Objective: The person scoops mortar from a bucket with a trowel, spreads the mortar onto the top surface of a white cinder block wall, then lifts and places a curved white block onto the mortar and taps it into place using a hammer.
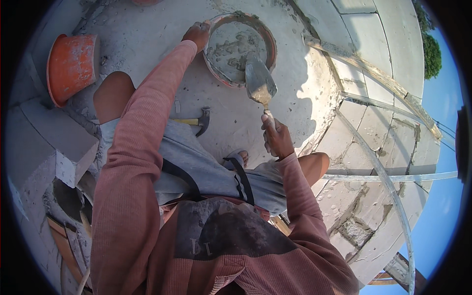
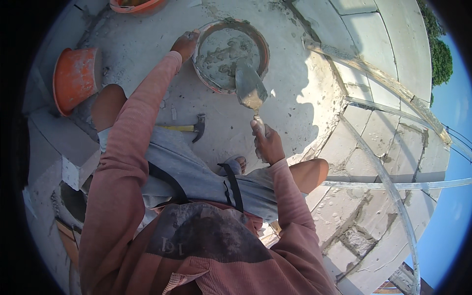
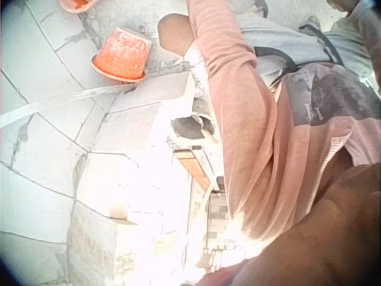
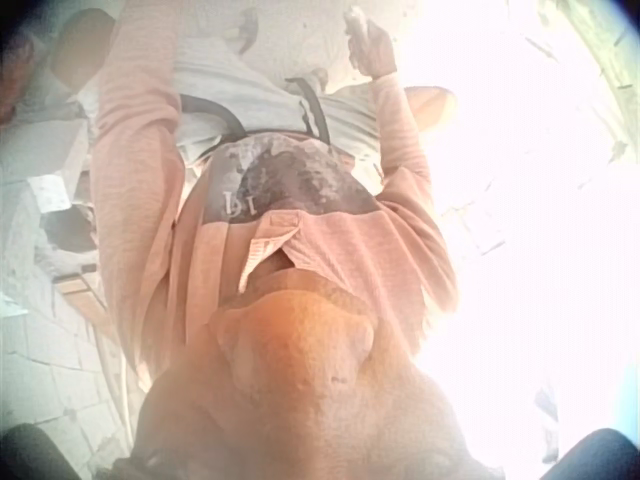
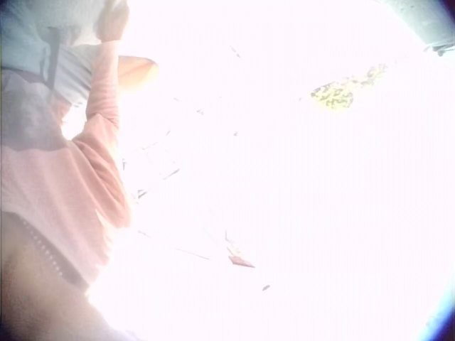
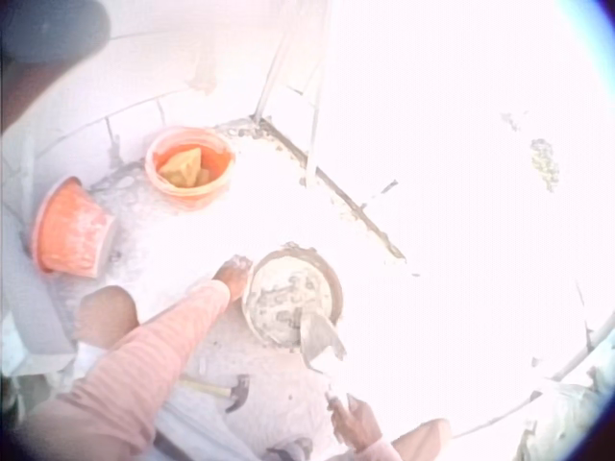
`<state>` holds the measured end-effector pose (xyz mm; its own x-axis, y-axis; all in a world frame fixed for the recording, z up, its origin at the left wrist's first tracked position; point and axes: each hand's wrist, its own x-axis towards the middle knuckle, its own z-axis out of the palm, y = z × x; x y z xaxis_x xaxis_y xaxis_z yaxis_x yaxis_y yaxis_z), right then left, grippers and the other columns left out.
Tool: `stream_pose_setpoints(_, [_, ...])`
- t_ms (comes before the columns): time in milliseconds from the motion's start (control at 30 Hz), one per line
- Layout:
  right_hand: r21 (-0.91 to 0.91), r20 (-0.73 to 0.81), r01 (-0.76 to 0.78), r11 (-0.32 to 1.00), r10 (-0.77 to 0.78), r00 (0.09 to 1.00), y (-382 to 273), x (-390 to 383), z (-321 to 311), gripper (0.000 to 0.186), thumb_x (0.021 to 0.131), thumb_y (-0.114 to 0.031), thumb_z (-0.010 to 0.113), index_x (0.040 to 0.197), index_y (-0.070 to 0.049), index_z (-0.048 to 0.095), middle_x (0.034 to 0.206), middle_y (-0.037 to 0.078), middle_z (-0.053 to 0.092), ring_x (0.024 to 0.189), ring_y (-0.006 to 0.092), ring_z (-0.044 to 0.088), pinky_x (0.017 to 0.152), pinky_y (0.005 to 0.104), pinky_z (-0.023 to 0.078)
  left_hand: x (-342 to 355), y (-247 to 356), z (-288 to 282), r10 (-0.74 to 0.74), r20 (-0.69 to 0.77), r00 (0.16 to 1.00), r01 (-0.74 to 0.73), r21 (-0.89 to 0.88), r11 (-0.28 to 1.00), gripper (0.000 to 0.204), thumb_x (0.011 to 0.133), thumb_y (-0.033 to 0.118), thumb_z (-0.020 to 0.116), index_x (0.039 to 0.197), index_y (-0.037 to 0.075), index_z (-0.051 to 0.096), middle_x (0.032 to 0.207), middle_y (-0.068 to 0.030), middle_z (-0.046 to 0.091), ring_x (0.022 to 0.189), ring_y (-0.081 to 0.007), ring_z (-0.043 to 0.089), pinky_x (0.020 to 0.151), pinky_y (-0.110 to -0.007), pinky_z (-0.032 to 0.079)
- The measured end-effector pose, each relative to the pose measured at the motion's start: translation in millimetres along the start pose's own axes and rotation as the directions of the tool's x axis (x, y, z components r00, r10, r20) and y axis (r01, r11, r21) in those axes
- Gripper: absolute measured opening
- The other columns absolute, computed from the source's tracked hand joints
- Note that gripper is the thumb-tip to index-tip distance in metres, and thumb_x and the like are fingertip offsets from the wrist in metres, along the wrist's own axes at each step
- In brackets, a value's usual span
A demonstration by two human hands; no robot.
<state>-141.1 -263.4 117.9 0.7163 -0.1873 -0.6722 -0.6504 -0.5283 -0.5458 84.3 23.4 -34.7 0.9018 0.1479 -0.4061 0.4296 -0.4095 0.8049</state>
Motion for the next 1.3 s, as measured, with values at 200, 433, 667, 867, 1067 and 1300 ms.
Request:
stream_pose_setpoints(200, [0.209,-0.107,0.074,0.975,-0.053,0.993,-46,-5,-23,0.053,0.097,-0.055,0.056,0.087,-0.003,0.059,0.058,0.001,0.049,0.040,0.0104,0.046,0.038,0.0257,0.035,-46,30,8,0.293,-0.399,0.869,-0.138,0.374,0.917,0.054,0.102,0.047,0.039,0.125,0.004,0.061,0.130,-0.0175,0.060,0.126,-0.0346,0.050,0.107,-0.047,0.037])
stream_pose_setpoints(433, [-0.311,-0.076,0.309,0.899,-0.347,0.935,-160,18,-120,0.057,0.093,-0.060,0.060,0.086,-0.003,0.064,0.059,0.000,0.050,0.044,0.0091,0.048,0.042,0.0246,0.036,-194,104,70,0.638,0.078,0.766,-0.642,0.036,0.766,0.051,0.101,0.036,0.049,0.139,0.001,0.051,0.137,-0.0241,0.051,0.126,-0.0396,0.048,0.110,-0.049,0.034])
stream_pose_setpoints(667, [-0.675,0.065,0.256,0.692,-0.290,0.955,-255,86,-90,0.069,0.093,-0.066,0.053,0.090,0.002,0.065,0.063,0.002,0.051,0.046,0.0115,0.047,0.043,0.0288,0.037,-199,95,93,0.632,0.484,0.606,-0.795,0.333,0.507,0.067,0.096,0.045,0.055,0.149,0.005,0.043,0.163,-0.0270,0.012,0.152,-0.0409,0.008,0.121,-0.056,0.010])
stream_pose_setpoints(867, [-0.425,0.074,0.179,0.887,-0.163,0.984,-200,148,-49,0.066,0.092,-0.067,0.055,0.087,-0.002,0.063,0.060,0.001,0.050,0.046,0.0113,0.046,0.039,0.0291,0.035,-224,72,98,0.632,0.583,0.511,-0.860,0.345,0.376,0.066,0.094,0.044,0.058,0.146,0.006,0.048,0.164,-0.0249,0.013,0.154,-0.0370,0.006,0.123,-0.054,0.005])
stream_pose_setpoints(1067, [-0.568,0.360,0.417,0.710,-0.241,0.901,-170,145,-37,0.069,0.088,-0.067,0.058,0.103,-0.001,0.069,0.060,0.005,0.049,0.047,0.0145,0.046,0.049,0.0324,0.039,-272,75,73,0.707,0.638,0.306,-0.936,0.066,0.345,0.069,0.090,0.047,0.063,0.145,0.008,0.049,0.163,-0.0249,0.017,0.153,-0.0370,0.010,0.124,-0.050,0.009])
stream_pose_setpoints(1300, [-0.742,0.510,0.562,0.365,-0.234,0.827,-164,106,-71,0.061,0.089,-0.064,0.062,0.110,-0.007,0.069,0.083,0.011,0.069,0.078,0.0242,0.062,0.077,0.0378,0.048,-268,61,61,0.648,0.698,0.306,-0.917,0.034,0.398,0.072,0.091,0.051,0.061,0.147,0.008,0.047,0.163,-0.0251,0.017,0.153,-0.0383,0.006,0.124,-0.049,0.008])
